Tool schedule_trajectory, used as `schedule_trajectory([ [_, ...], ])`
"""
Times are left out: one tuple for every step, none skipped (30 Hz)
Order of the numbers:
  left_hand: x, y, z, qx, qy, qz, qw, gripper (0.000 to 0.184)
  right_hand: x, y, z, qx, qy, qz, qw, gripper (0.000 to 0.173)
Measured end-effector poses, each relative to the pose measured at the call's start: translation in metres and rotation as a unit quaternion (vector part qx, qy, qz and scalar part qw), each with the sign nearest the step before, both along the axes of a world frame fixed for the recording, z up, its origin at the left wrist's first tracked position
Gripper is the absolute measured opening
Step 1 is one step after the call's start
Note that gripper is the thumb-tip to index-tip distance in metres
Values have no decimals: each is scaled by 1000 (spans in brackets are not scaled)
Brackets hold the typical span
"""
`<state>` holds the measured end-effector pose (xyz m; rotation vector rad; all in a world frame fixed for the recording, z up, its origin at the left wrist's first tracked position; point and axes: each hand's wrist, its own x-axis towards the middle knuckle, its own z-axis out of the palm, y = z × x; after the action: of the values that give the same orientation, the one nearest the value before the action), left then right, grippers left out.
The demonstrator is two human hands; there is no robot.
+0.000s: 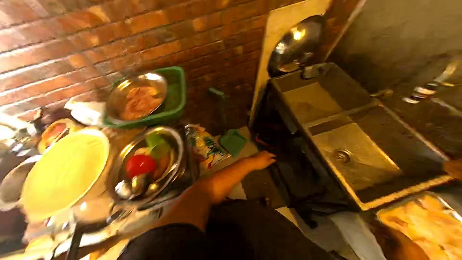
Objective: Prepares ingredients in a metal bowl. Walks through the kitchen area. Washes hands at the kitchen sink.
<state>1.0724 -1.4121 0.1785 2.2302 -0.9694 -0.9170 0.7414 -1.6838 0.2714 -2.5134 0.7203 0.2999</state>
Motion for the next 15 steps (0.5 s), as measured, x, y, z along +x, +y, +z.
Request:
schedule_trajectory([
  [16,-5,0,11,29,35,999,48,21,-27,-12,3,-10,-3,1000,35],
  [33,-16,4,15,62,69,996,50,45,-54,-17,1,-8,-13,1000,32],
  [52,-31,11,7,99,104,990,52,72,-79,-16,8,-4,-24,1000,31],
  [69,-49,17,1,135,138,981,54,96,-100,-13,27,-4,-31,999,32],
  [83,-66,18,0,168,167,972,56,117,-120,-12,53,-11,-34,998,33],
  [95,-85,18,-1,193,186,963,57,137,-140,-15,83,-19,-35,996,34],
  [107,-107,19,-6,210,195,958,58,157,-161,-20,113,-26,-39,993,35],
  [119,-133,20,-10,221,194,956,58,176,-182,-25,139,-34,-47,989,36],
  [129,-158,20,-13,229,183,956,58,194,-202,-32,162,-44,-59,984,37],
  [138,-183,19,-14,237,169,957,58,210,-218,-40,186,-55,-76,978,38],
  [147,-209,17,-14,246,155,957,58,225,-231,-46,206,-70,-93,972,38],
  [158,-237,17,-16,256,142,956,59,240,-243,-50,219,-88,-114,965,39],
  [170,-267,16,-19,262,127,956,59,254,-255,-53,224,-101,-135,960,40],
  [180,-297,15,-21,267,111,957,60,266,-263,-55,226,-107,-157,955,41],
  [192,-326,12,-23,276,99,956,60,275,-269,-58,228,-112,-177,951,42],
])
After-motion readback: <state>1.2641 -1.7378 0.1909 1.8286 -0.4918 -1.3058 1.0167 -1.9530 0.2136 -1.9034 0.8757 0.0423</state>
